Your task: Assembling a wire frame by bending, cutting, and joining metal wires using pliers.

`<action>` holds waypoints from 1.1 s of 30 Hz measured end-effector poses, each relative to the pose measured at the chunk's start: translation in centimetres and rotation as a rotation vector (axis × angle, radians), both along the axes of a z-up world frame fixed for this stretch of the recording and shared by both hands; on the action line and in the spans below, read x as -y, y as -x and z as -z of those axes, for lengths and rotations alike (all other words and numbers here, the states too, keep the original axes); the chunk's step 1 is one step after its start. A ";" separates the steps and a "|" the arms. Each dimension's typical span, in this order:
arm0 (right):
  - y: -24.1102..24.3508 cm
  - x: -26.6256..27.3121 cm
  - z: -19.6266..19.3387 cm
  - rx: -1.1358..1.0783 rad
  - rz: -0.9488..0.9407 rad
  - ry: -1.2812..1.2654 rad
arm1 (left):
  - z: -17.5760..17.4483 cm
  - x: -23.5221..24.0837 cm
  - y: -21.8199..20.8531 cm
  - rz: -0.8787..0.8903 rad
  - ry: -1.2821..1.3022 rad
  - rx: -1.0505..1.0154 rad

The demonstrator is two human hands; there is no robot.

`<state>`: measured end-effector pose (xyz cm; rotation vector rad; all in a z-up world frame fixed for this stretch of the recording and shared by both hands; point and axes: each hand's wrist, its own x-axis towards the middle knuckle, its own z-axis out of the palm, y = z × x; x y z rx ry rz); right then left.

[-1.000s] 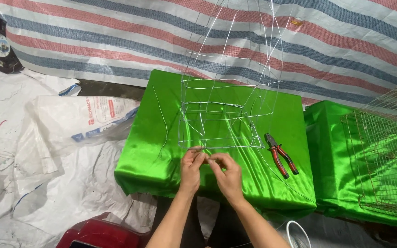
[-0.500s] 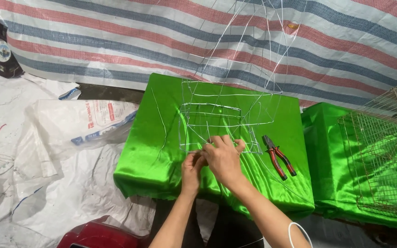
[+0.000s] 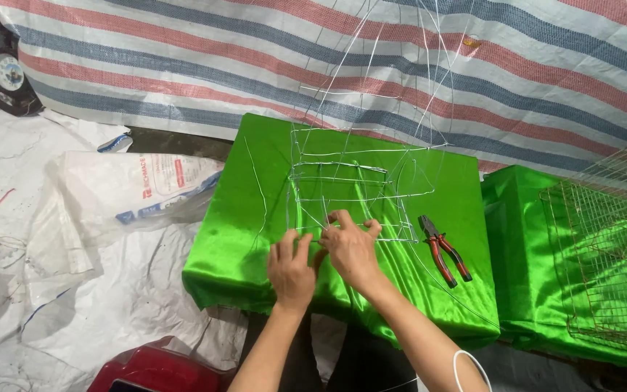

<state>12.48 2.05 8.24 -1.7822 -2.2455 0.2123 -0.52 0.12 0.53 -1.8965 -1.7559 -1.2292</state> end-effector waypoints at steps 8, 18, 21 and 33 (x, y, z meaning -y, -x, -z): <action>0.1 0.1 -1.6 -0.031 -0.008 0.025 | -0.6 -2.3 0.9 0.139 -0.004 -0.249; 0.1 0.9 -2.9 -0.011 -0.051 -0.064 | -2.8 -3.7 1.5 0.173 -0.324 -0.261; 0.1 0.8 -1.3 -0.062 -0.099 -0.159 | -1.2 -4.0 1.5 0.138 -0.300 -0.282; 0.3 7.4 4.2 -1.511 0.504 0.410 | -1.7 -2.0 1.3 0.150 -0.221 -0.263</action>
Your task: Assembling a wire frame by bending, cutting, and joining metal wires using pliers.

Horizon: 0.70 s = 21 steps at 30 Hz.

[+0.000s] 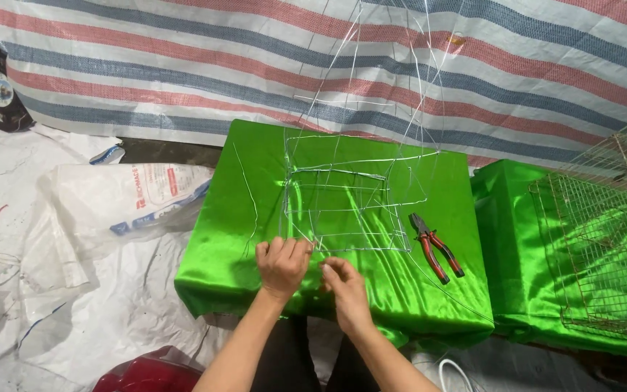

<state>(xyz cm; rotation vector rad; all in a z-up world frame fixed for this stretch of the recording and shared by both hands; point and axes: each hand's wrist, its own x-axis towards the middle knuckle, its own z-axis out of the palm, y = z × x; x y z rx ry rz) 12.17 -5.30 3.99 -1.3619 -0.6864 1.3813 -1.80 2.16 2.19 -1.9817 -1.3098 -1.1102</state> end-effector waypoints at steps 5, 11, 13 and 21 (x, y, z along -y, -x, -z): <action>2.1 -1.1 -1.8 -0.443 0.170 0.179 | 1.9 0.4 -0.2 0.000 -0.017 0.029; 1.9 -1.7 -2.5 -0.505 0.215 0.295 | 2.1 0.9 0.1 0.018 0.085 -0.027; 1.7 -1.8 -2.3 -0.491 0.204 0.296 | 2.4 1.2 0.0 0.021 0.139 -0.035; 1.5 -1.8 -3.6 -0.567 0.283 0.290 | 2.3 2.3 0.3 0.140 0.839 0.050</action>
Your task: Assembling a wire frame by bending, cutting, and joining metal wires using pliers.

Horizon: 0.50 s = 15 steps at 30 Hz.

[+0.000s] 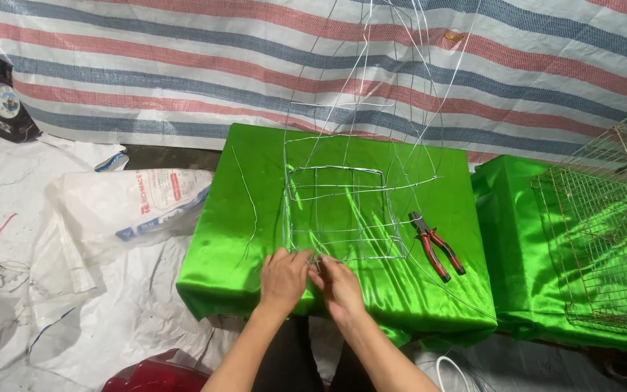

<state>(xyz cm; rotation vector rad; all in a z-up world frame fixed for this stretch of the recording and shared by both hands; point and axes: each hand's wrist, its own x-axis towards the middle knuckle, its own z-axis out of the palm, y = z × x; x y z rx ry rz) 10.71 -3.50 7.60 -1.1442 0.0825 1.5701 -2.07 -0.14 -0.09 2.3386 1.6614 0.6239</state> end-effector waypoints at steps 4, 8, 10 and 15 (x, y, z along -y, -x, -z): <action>-0.4 -0.3 2.8 0.007 0.017 -0.057 | 1.3 -0.4 0.7 0.106 0.061 -0.028; -0.1 0.0 4.1 0.081 0.078 -0.106 | 4.5 -0.7 0.7 0.041 -0.257 -0.061; -0.3 -0.1 4.5 0.078 0.085 -0.102 | 4.9 -0.6 0.6 0.020 -0.274 -0.049; -1.1 -0.2 5.7 0.100 -0.041 -0.064 | 4.8 -0.6 1.5 0.107 -0.250 -0.005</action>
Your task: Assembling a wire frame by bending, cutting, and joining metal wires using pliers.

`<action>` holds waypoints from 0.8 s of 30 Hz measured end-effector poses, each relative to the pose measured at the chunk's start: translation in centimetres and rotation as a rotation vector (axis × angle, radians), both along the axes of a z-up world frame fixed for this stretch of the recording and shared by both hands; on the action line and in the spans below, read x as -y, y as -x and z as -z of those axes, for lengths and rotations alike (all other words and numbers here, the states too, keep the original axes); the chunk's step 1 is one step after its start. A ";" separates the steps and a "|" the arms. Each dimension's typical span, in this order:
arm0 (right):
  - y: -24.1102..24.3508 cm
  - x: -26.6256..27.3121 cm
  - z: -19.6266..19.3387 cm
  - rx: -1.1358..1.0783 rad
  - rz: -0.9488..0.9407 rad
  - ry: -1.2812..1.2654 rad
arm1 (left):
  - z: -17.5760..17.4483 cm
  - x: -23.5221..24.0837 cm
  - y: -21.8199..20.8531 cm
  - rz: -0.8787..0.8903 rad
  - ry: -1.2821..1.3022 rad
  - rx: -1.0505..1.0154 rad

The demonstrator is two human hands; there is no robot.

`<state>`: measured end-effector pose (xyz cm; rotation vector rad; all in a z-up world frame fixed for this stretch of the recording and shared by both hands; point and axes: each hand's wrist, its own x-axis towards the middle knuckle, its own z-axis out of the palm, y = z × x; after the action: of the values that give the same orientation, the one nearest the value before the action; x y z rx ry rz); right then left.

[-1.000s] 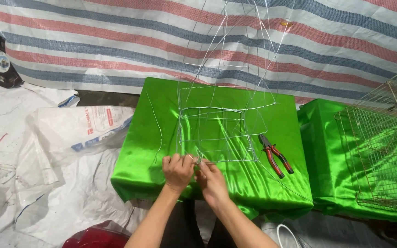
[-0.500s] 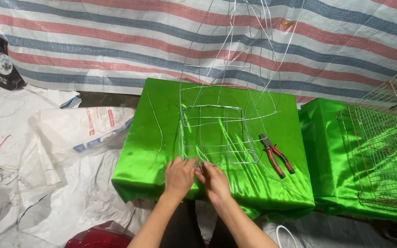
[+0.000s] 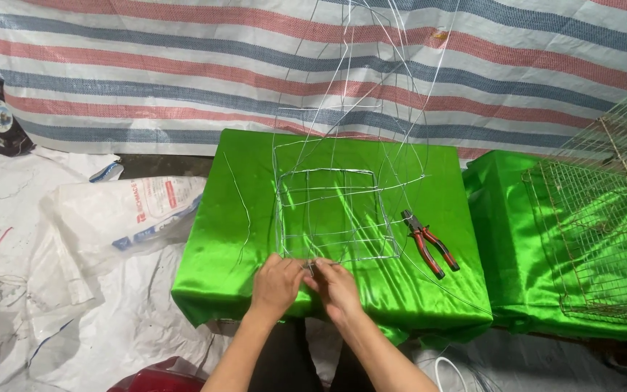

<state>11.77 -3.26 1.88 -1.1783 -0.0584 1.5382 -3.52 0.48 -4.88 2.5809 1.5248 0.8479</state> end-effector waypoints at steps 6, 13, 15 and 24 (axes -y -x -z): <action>0.9 0.5 -6.6 -0.025 -0.029 0.150 | -4.5 0.4 0.1 0.088 0.198 -0.027; 0.5 0.5 -6.2 -0.050 -0.156 0.114 | -3.0 0.6 0.0 0.102 -0.006 0.011; 0.7 0.4 -6.0 -0.043 -0.210 0.143 | -3.2 0.7 0.0 0.086 -0.044 0.031; 1.2 0.6 -2.4 -0.304 -0.125 0.042 | -4.1 0.4 0.2 0.103 -0.092 0.018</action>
<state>10.62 -3.83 4.30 -0.9763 0.1045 1.8213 -3.70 0.13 -0.79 2.6814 1.3660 0.9487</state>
